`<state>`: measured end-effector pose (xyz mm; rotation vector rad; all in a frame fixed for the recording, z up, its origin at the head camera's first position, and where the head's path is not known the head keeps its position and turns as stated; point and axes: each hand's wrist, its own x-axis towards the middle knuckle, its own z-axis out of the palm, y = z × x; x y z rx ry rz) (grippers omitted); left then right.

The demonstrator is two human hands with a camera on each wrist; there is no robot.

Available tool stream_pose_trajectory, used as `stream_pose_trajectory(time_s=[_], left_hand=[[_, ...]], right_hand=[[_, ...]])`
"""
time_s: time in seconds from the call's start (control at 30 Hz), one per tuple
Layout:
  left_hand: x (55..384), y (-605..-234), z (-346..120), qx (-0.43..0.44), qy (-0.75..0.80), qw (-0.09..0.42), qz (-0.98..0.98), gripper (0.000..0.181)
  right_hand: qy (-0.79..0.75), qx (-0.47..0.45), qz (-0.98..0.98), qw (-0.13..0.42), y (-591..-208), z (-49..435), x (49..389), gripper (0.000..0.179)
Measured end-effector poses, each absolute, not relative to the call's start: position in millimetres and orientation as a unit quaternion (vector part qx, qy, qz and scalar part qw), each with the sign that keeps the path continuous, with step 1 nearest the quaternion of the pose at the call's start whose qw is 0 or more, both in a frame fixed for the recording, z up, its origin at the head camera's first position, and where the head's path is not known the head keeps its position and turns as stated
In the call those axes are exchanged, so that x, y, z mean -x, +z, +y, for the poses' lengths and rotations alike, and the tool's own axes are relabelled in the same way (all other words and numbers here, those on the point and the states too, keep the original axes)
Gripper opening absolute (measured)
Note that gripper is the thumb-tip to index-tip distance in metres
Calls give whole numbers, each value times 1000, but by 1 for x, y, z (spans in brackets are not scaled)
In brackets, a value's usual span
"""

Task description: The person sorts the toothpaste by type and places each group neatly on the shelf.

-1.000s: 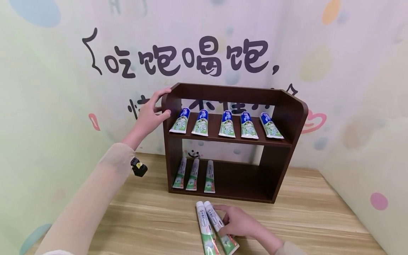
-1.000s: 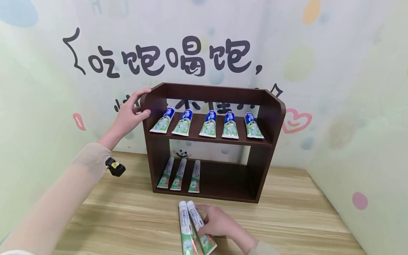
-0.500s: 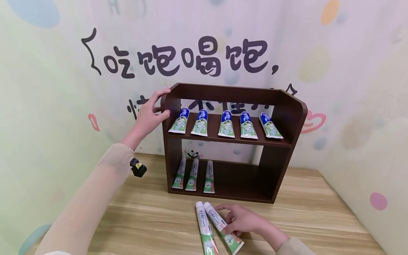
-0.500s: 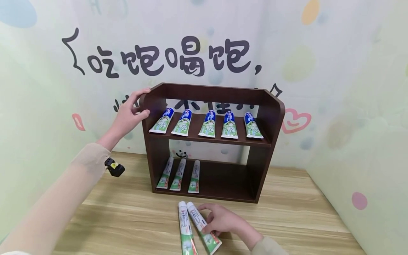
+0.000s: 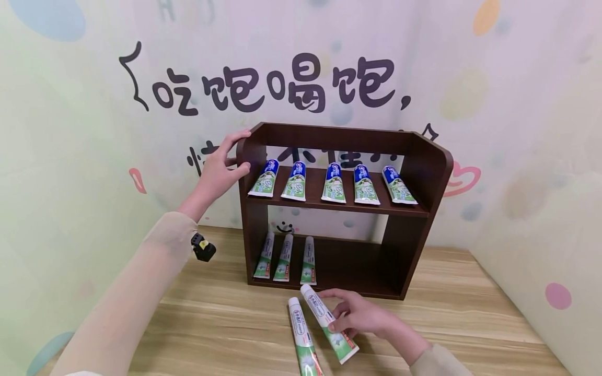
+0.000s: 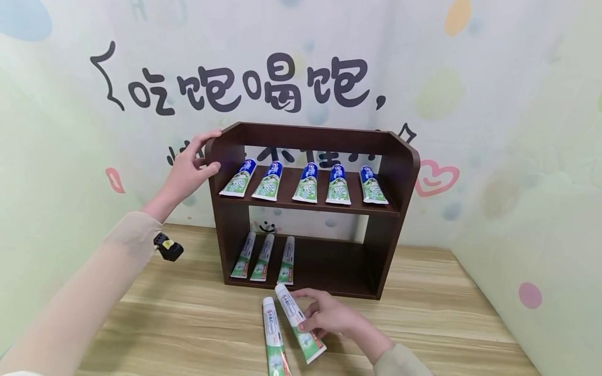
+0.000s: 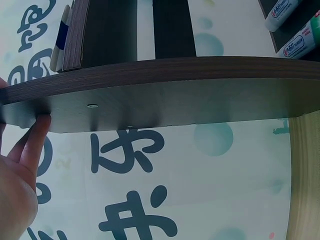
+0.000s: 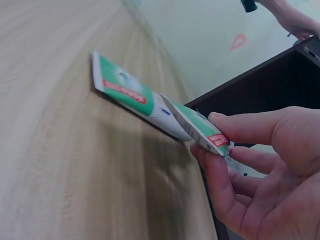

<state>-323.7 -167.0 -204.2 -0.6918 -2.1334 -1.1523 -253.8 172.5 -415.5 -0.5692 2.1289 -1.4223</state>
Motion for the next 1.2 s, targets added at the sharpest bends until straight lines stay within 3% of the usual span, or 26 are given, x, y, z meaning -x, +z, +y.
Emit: stream_pose_trajectory(time_s=[0.47,1.2], left_hand=[[326,-206,-168,264,-427,310,-807,55],[325,-205,-168,260,-435,306,-806,55]], right_hand=[[-546,199,780,230,-398,180,268,72],[-569,154,797,133,-391,175,309,79]])
